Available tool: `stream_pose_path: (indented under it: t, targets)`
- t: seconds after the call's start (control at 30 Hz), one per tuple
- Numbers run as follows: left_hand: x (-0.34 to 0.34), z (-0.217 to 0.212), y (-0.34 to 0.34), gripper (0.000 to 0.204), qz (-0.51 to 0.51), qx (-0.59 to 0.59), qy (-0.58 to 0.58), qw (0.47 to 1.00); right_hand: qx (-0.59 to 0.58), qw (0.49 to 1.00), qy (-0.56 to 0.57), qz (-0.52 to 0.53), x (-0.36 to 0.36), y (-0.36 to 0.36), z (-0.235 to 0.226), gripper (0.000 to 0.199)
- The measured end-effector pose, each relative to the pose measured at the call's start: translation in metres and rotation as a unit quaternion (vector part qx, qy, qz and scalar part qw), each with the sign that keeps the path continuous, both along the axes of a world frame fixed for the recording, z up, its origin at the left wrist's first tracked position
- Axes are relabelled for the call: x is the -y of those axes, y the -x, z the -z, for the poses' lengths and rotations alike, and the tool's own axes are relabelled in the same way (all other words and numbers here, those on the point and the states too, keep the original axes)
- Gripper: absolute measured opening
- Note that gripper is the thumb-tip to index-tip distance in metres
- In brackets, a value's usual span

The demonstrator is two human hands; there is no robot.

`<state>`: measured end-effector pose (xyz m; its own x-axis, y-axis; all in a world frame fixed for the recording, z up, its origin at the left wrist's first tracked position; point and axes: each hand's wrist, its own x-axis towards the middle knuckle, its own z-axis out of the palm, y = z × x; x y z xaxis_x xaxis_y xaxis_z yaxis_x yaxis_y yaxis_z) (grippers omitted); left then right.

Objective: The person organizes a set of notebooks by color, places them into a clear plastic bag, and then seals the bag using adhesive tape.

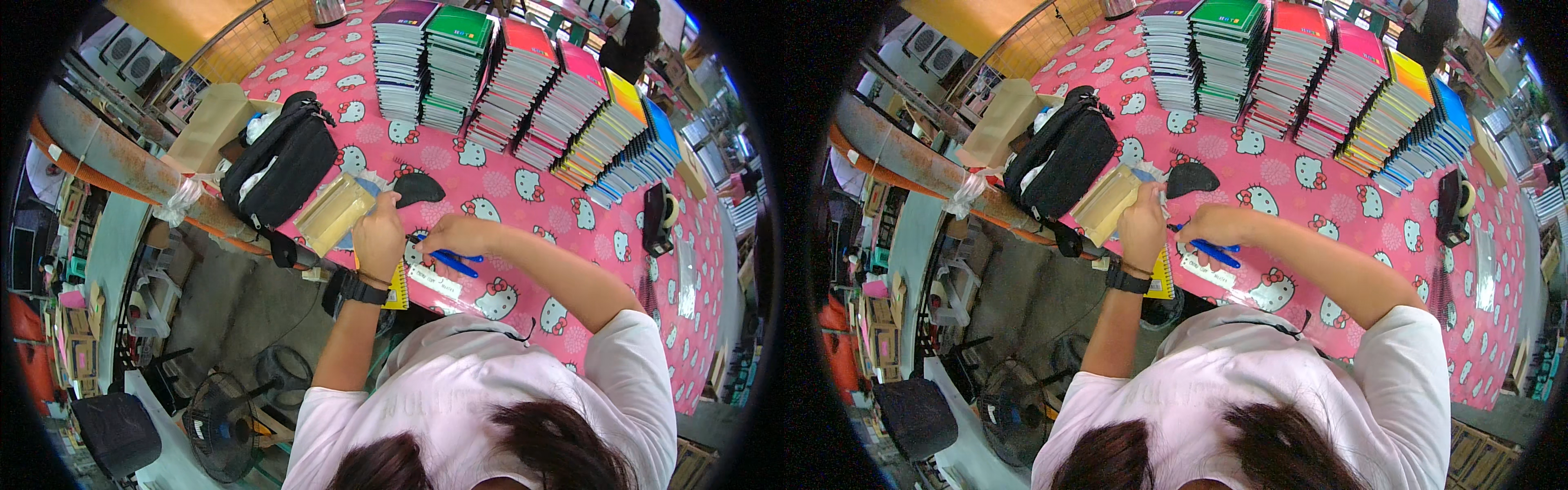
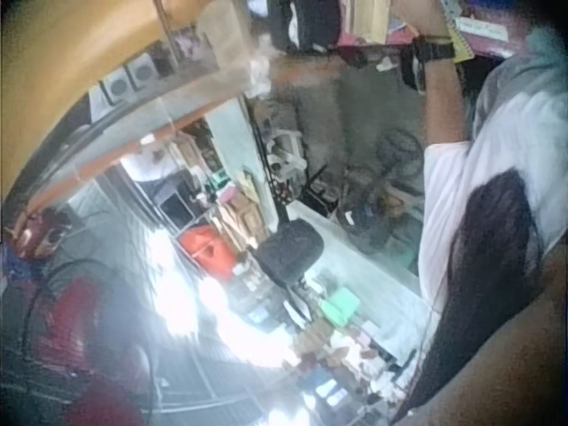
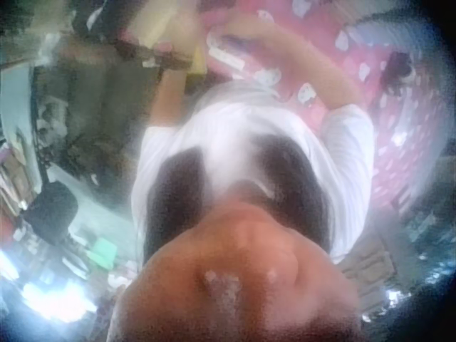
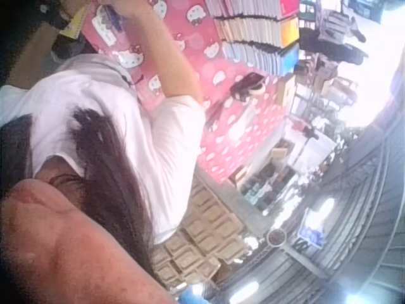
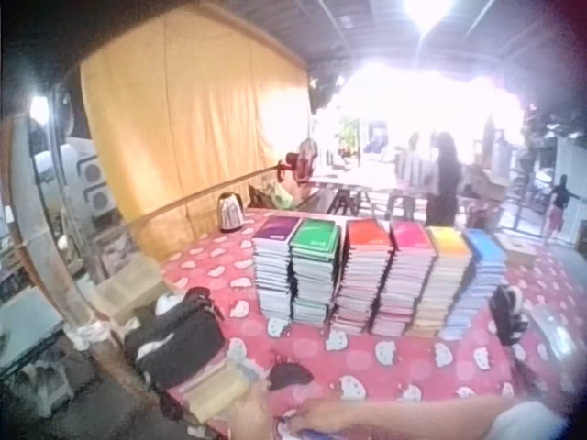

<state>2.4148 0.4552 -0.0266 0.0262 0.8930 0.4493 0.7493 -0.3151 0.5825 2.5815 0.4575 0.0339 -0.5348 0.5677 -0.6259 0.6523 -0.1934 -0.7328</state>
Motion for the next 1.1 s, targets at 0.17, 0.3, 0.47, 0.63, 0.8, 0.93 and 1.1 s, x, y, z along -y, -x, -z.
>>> stream_pose_path:
  t: [0.17, 0.3, 0.47, 0.63, 0.8, 0.93, 1.1]
  targets:
    - [-0.013, 0.023, 0.024, 0.021, -0.036, 0.224, 0.067, 0.972, 0.126, 0.934, -0.317, -0.106, -0.015, -0.019, 0.044, 0.050]
    - [-0.011, 0.030, 0.051, 0.028, 0.039, 0.494, 0.182, 0.850, 0.279, 0.829, -0.476, -0.096, -0.026, -0.047, 0.092, 0.047]
    - [0.012, 0.028, 0.074, 0.028, 0.022, 0.574, 0.198, 0.794, 0.163, 0.879, -0.449, -0.006, -0.097, 0.034, 0.067, 0.026]
    - [0.026, 0.017, 0.080, 0.030, -0.018, 0.516, 0.140, 0.845, 0.051, 0.708, -0.704, 0.034, -0.168, 0.053, 0.167, 0.014]
    - [0.089, 0.001, 0.158, 0.028, -0.187, 0.612, -0.004, 0.768, -0.076, 0.791, -0.607, 0.005, -0.127, 0.090, 0.141, 0.020]
    - [0.140, 0.002, 0.202, 0.030, -0.208, 0.594, -0.086, 0.772, -0.216, 0.764, -0.574, -0.201, 0.011, 0.143, 0.096, 0.026]
    - [0.154, 0.002, 0.193, 0.029, -0.209, 0.588, -0.083, 0.777, -0.195, 0.755, -0.607, -0.151, 0.027, 0.131, 0.131, 0.033]
